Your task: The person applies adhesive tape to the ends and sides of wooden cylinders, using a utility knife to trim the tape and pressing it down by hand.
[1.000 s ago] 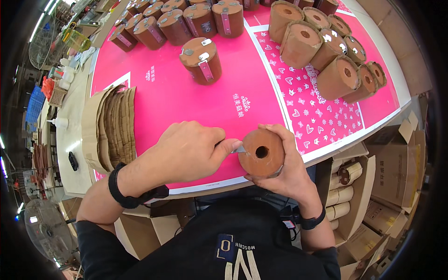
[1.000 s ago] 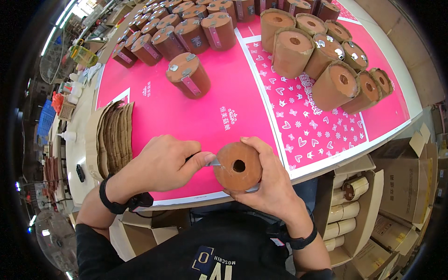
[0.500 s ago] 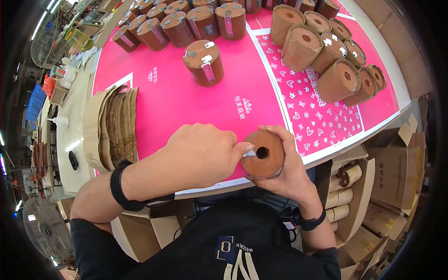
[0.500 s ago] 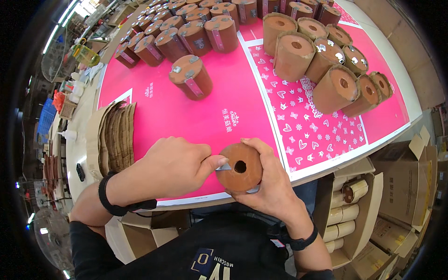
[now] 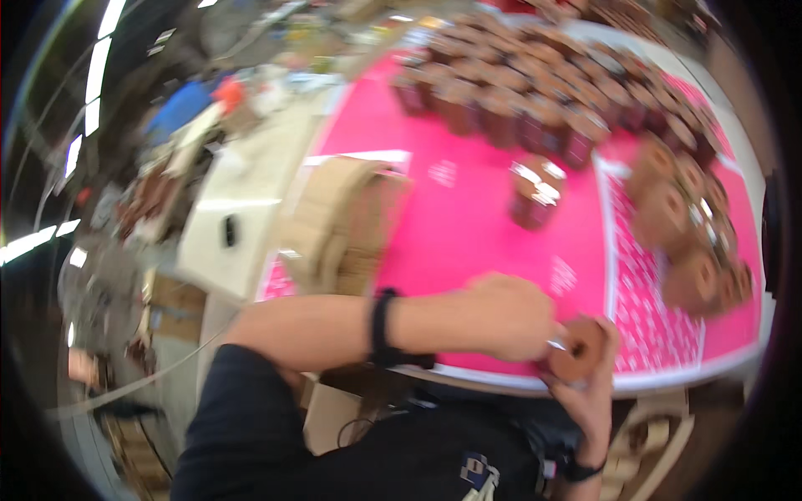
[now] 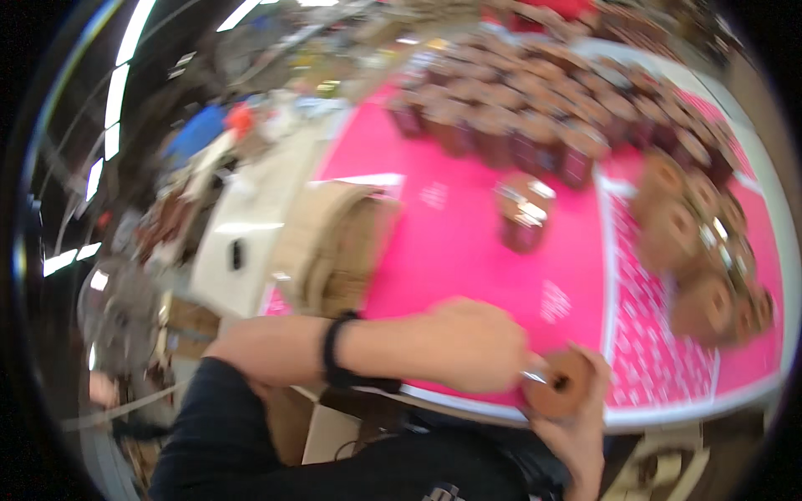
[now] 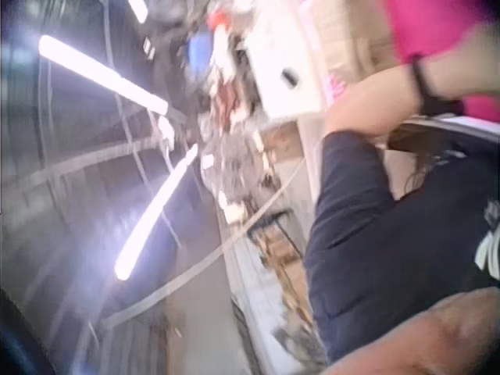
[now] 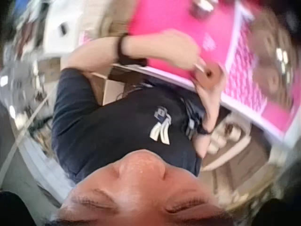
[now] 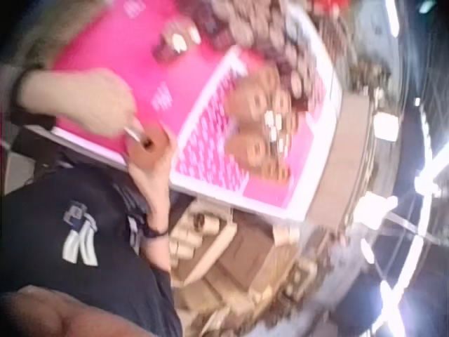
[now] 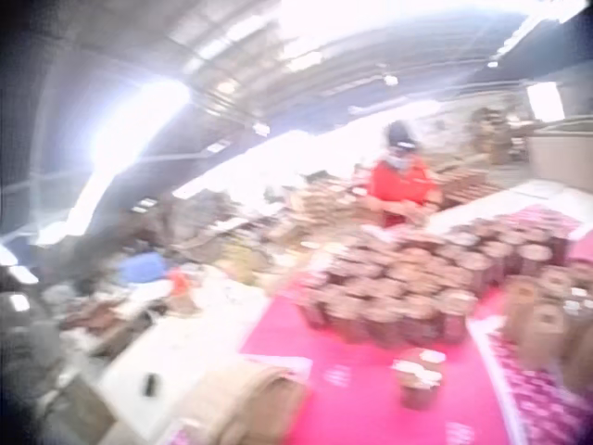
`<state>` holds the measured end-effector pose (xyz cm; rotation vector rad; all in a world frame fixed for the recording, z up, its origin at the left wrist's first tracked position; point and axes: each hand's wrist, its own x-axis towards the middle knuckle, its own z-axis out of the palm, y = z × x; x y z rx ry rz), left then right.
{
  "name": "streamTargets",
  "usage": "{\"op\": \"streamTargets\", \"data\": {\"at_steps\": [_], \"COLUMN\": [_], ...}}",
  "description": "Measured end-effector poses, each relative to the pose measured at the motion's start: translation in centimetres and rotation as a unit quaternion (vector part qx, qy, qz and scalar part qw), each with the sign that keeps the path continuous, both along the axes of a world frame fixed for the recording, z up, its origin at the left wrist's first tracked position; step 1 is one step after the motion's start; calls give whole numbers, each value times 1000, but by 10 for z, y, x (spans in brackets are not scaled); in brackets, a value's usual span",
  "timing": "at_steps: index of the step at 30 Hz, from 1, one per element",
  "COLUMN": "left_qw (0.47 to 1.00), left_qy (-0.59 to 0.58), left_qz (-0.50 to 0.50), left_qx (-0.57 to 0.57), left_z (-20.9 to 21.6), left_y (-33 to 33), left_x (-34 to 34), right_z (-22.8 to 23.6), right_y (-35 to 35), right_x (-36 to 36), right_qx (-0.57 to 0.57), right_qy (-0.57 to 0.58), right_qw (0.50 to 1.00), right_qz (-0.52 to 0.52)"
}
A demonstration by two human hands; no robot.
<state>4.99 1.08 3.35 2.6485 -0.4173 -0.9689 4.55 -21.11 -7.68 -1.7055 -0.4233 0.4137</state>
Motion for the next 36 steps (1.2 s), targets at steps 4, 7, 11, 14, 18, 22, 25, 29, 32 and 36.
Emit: {"op": "streamTargets", "data": {"at_steps": [4,7,11,14,18,22,25,29,32,36], "left_qw": [994,995,986,989,863,982,978,986,989,990], "left_qy": [-68,-94,-132,-131,-493,-140,-146,-54,-37,-58], "left_qz": [68,27,89,66,-78,80,131,151,141,127], "left_qx": [-48,-29,-41,-26,-75,-103,-73,-36,-19,-4], "left_z": [-13,-12,-38,-28,-60,-10,-30,-11,-6,-8], "left_y": [-6,-8,-9,-16,-19,4,22,23,13,3], "left_x": [-7,-14,-13,-4,-16,-9,-1,-15,-17,-14], "right_z": [-23,-42,-14,-17,-44,-9,-4,-9,-9,-10], "right_y": [-15,-24,-7,-14,-29,-4,6,1,-2,-5], "right_x": [1,3,6,8,9,2,0,-2,-1,0], "right_qx": [5,-68,-82,-110,6,-85,-83,-29,-6,-10], "right_qy": [0,-91,-70,-98,-52,-53,-164,-83,-64,-86], "right_qw": [1000,993,994,989,998,995,982,996,998,996], "right_qz": [-15,-10,-3,-13,-36,28,51,11,21,29]}}
